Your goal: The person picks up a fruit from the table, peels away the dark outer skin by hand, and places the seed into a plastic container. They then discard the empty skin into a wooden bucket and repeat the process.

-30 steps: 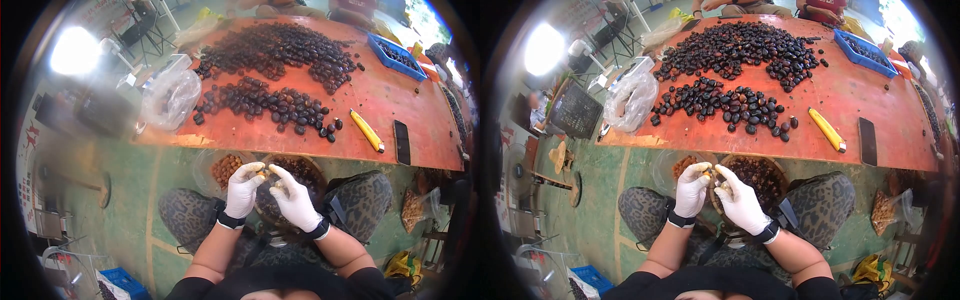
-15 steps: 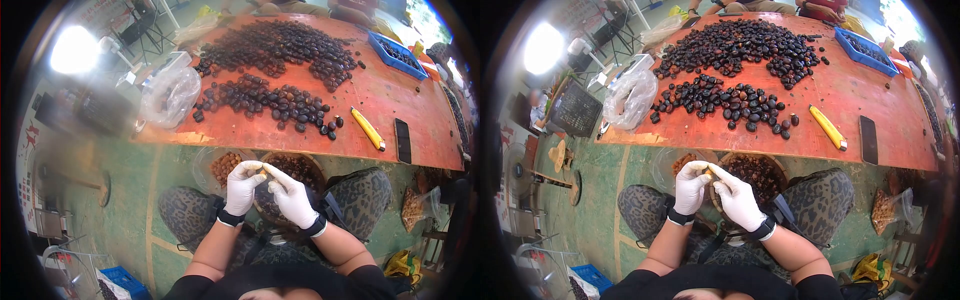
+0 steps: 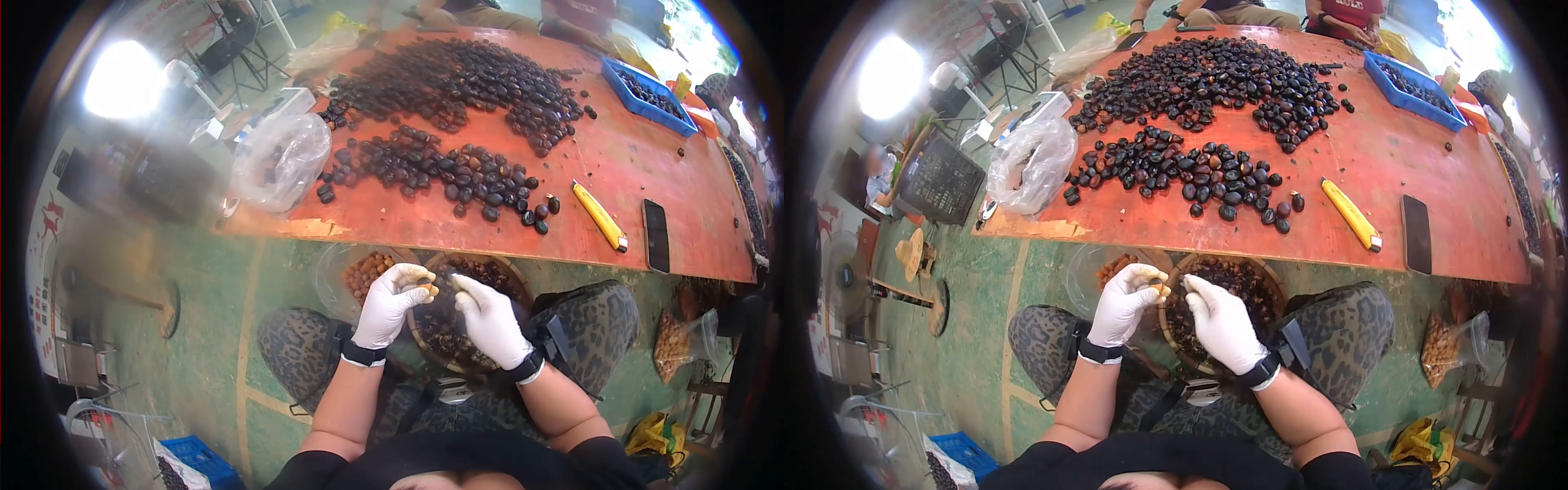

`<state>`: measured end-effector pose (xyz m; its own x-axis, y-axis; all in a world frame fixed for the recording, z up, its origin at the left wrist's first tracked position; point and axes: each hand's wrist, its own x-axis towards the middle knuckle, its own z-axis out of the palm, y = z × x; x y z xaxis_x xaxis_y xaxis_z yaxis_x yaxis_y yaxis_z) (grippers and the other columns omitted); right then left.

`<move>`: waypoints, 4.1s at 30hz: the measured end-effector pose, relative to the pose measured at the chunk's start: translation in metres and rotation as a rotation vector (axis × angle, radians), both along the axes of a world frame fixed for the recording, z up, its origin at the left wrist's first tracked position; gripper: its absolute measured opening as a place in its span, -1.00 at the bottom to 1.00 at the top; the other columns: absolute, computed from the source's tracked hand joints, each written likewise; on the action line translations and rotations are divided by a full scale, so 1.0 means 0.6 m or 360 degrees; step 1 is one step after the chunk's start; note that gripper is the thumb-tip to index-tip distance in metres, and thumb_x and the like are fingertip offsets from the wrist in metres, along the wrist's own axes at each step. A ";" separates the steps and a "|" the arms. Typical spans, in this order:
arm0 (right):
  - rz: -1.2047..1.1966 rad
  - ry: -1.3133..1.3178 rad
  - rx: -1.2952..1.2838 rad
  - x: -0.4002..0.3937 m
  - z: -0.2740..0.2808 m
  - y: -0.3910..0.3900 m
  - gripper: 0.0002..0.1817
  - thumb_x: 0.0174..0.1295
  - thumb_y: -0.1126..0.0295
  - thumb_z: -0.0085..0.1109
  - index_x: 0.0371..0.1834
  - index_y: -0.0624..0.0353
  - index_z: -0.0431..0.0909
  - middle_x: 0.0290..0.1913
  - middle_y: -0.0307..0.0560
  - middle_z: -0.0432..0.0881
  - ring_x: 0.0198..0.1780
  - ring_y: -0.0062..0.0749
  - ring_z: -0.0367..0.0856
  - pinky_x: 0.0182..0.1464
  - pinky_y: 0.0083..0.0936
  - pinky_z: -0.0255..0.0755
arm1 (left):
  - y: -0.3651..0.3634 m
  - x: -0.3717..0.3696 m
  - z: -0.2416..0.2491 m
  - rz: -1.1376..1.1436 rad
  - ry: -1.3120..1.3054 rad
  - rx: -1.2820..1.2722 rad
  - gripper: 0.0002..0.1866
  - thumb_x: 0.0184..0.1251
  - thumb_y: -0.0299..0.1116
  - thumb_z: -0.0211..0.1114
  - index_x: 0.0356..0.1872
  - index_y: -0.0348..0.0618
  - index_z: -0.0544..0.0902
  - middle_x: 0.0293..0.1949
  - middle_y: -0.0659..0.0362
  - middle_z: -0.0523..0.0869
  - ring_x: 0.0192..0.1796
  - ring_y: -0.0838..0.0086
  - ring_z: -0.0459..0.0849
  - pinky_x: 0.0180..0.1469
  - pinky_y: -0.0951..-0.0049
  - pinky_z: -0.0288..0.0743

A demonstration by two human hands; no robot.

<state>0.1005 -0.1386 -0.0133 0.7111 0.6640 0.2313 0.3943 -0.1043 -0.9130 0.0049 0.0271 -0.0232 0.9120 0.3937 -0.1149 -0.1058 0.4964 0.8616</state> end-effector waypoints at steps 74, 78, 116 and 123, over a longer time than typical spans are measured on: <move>0.0223 0.0526 0.0075 -0.031 0.018 0.006 -0.46 0.31 0.59 0.05 0.39 0.13 0.33 -0.28 -0.26 0.60 -0.43 -0.70 0.48 -0.31 -0.70 0.43 | -0.039 0.014 -0.021 0.0287 -0.0305 -0.0131 -0.65 0.18 -0.69 0.30 0.02 -0.27 0.57 -0.08 0.15 0.68 -0.05 0.49 0.65 0.05 0.49 0.54; 0.0232 0.0280 0.0043 -0.031 0.015 0.009 -0.45 0.27 0.63 0.07 0.37 0.16 0.35 0.07 -0.01 0.64 0.01 -0.46 0.64 0.06 -0.56 0.48 | -0.038 0.011 -0.026 0.0292 -0.0332 -0.0122 -0.66 0.14 -0.73 0.31 -0.05 -0.26 0.58 -0.10 0.16 0.68 -0.07 0.50 0.65 0.06 0.52 0.53; 0.0259 0.0917 0.0027 -0.018 0.017 0.012 -0.61 0.36 0.51 -0.01 0.26 0.21 0.45 -0.31 -0.16 0.62 -0.37 -0.56 0.55 -0.29 -0.63 0.44 | -0.025 0.001 -0.013 0.0163 0.0091 0.0528 -0.74 0.18 -0.73 0.24 -0.09 -0.34 0.57 -0.14 0.12 0.68 -0.13 0.53 0.66 -0.02 0.53 0.57; 0.0231 0.1339 0.0145 -0.008 0.023 0.007 -0.58 0.41 0.47 -0.06 0.33 0.12 0.40 -0.47 -0.39 0.44 -0.56 -0.81 0.27 -0.52 -0.79 0.22 | -0.026 0.004 -0.008 0.0085 0.0123 0.0500 -0.65 0.34 -0.66 0.10 0.14 -0.39 0.50 0.01 0.06 0.65 -0.04 0.49 0.66 0.05 0.48 0.59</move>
